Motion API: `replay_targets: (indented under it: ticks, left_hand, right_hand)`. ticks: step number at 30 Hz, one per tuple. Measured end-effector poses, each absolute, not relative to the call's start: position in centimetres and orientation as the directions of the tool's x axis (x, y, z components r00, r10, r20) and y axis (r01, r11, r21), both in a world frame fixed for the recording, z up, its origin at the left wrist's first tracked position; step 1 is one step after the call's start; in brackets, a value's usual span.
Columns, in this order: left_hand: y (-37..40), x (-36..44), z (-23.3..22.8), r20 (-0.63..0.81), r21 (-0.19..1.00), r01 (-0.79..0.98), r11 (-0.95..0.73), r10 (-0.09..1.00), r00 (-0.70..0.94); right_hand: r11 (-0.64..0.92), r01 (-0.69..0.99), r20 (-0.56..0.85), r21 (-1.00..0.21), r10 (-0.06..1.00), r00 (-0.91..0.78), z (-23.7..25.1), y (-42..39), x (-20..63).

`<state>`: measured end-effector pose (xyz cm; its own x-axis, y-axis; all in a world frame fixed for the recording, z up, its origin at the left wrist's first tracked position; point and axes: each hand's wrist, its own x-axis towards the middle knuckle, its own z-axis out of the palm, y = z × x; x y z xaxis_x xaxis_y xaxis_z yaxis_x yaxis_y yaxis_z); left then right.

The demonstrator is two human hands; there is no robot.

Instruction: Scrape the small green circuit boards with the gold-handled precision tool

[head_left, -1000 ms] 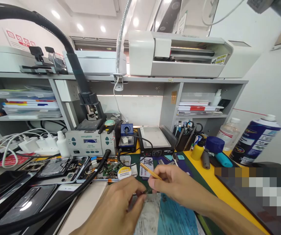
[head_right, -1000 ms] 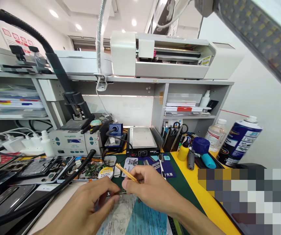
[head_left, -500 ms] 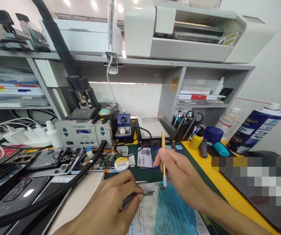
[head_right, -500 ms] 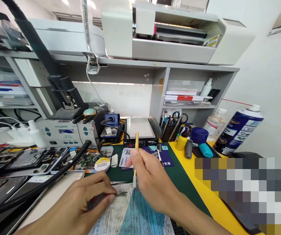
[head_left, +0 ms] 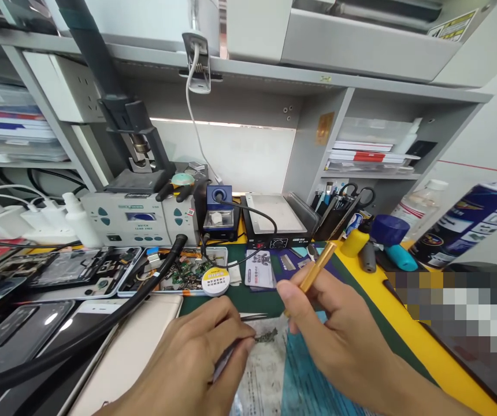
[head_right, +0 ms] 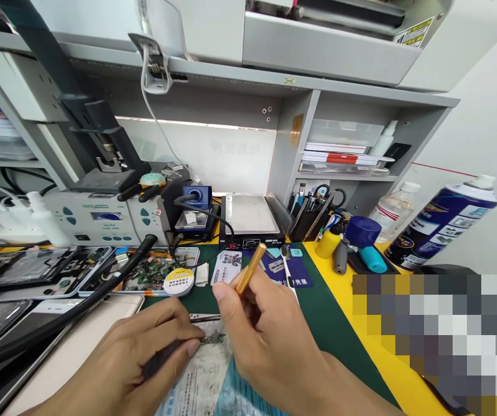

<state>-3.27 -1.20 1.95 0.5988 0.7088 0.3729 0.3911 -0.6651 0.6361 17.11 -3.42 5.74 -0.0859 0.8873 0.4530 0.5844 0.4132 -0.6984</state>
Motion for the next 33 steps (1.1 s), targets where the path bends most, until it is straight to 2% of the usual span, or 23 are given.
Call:
replay_targets:
  ticks: [9, 16, 27, 33]
  left_hand:
    - [-1.20, -3.46, 2.37, 0.352, 0.626, 0.398, -0.671, 0.699, 0.623]
    - [-1.10, -3.50, 2.45, 0.322, 0.643, 0.408, -0.648, 0.712, 0.624]
    - [-0.99, -3.84, 2.10, 0.363, 0.577, 0.403, -0.711, 0.665, 0.653]
    - [-1.03, -3.75, 2.31, 0.364, 0.563, 0.434, -0.703, 0.683, 0.633]
  right_hand:
    - [0.432, 0.605, 0.424, -0.669, 0.890, -0.166, 5.43, -3.65, 16.80]
    - [0.449, 0.612, 0.451, -0.651, 0.877, -0.164, 5.18, -3.45, 16.79]
    - [0.460, 0.623, 0.471, -0.633, 0.867, -0.161, 5.27, -3.43, 16.82]
    - [0.466, 0.610, 0.510, -0.641, 0.852, -0.115, 5.29, -3.65, 16.93]
